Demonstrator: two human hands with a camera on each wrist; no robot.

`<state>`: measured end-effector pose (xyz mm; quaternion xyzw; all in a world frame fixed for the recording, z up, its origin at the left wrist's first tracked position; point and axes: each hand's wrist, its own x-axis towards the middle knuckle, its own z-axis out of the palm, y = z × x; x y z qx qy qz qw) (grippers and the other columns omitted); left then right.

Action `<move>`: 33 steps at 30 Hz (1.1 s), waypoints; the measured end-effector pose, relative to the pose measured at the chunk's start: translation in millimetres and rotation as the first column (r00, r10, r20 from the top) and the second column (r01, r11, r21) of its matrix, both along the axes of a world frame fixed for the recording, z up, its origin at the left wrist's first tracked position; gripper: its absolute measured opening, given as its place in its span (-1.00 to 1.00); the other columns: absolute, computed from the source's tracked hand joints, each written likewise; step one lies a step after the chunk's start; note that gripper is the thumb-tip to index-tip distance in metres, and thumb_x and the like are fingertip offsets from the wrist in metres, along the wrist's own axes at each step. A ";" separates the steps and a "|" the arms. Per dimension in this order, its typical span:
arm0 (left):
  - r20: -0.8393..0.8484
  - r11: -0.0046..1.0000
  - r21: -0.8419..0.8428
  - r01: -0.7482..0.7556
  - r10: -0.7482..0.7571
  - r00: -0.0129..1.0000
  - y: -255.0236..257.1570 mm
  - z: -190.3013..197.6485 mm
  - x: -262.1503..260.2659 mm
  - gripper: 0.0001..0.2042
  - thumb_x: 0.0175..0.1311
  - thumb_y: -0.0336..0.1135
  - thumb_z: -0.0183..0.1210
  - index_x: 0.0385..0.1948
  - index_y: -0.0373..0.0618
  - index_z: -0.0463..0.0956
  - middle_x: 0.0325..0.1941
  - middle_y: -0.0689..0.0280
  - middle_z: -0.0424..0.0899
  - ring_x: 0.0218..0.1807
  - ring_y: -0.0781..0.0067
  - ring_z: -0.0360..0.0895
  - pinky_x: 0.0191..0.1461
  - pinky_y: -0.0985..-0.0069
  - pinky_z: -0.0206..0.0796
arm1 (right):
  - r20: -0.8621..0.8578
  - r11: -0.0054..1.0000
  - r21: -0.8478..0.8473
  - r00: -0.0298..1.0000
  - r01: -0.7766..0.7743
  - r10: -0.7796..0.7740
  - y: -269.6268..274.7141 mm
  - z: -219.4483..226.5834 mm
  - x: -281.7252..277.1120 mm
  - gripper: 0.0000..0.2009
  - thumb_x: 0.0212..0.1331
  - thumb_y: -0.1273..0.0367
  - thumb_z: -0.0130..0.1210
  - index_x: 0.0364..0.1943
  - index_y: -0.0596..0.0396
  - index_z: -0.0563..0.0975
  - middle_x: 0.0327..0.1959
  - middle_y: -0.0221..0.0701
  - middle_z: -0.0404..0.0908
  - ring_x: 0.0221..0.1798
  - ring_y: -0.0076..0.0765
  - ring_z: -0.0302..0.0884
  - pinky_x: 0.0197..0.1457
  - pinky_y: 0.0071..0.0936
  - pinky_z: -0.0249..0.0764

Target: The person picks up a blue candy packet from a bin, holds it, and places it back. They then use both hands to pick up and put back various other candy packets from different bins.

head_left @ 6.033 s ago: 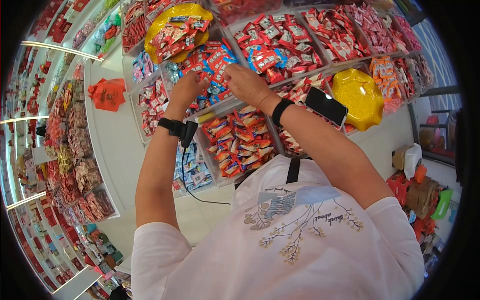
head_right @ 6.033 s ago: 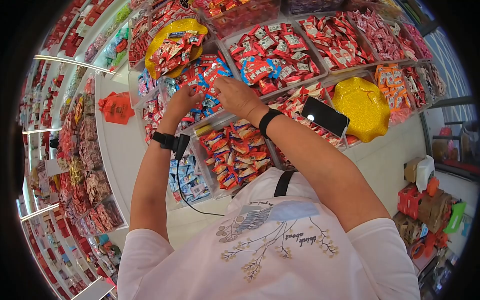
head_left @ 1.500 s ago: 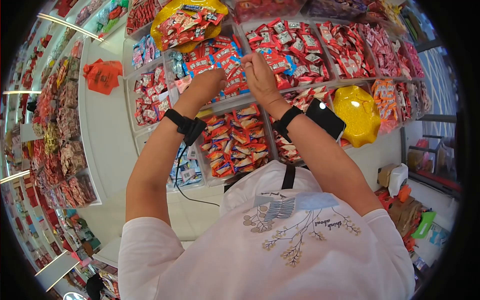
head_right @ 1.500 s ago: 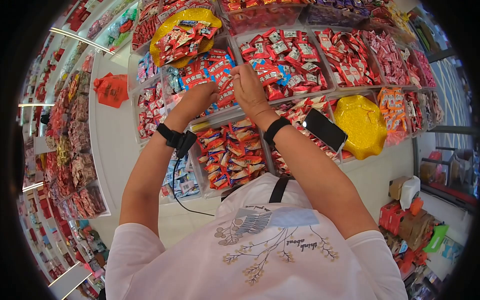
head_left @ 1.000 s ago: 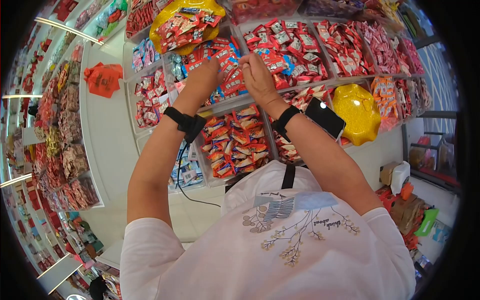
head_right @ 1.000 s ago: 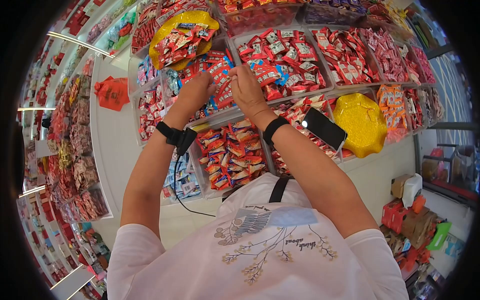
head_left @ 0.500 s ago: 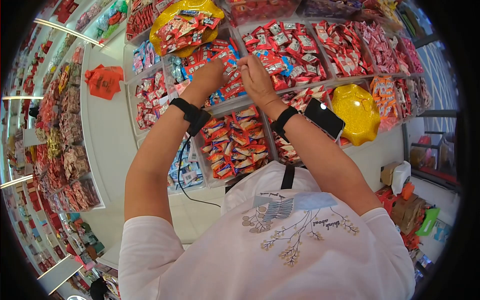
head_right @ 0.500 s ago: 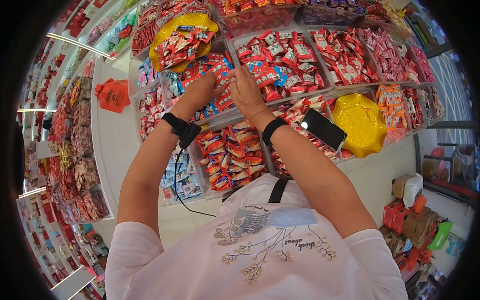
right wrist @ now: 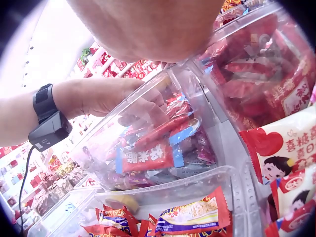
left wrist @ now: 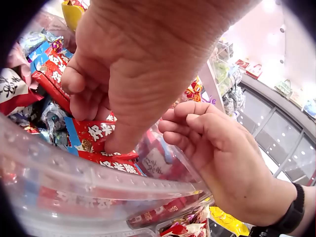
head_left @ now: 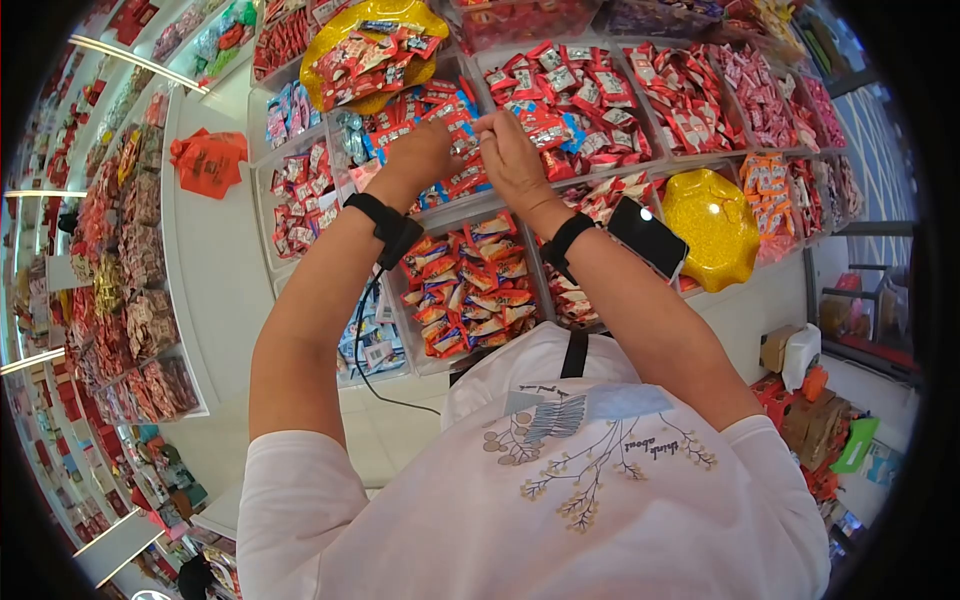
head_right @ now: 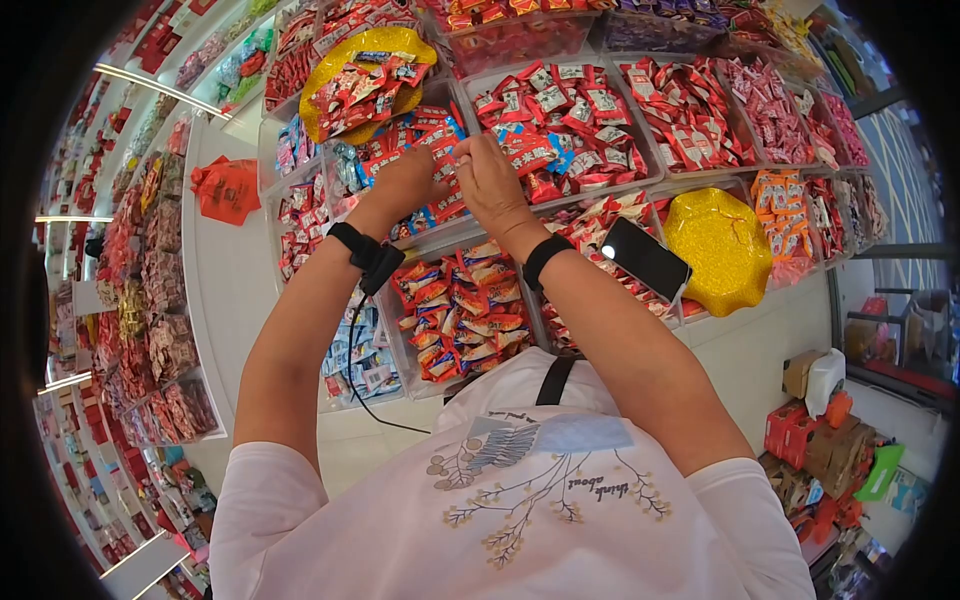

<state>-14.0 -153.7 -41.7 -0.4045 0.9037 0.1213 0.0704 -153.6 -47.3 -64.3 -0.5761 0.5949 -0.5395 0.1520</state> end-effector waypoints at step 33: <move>-0.336 0.931 0.245 0.271 -0.180 0.924 14.2 -13.7 29.2 -0.81 0.23 -0.34 0.32 -0.17 -0.18 0.64 -0.20 0.13 0.76 -0.12 0.10 0.70 -0.02 0.24 0.50 | -0.010 1.000 -0.009 1.000 0.008 -0.008 0.4 -2.1 -0.9 -0.87 0.40 0.46 -0.10 -0.11 0.20 0.46 -0.15 -0.11 0.50 -0.05 0.07 0.53 0.08 -0.14 0.46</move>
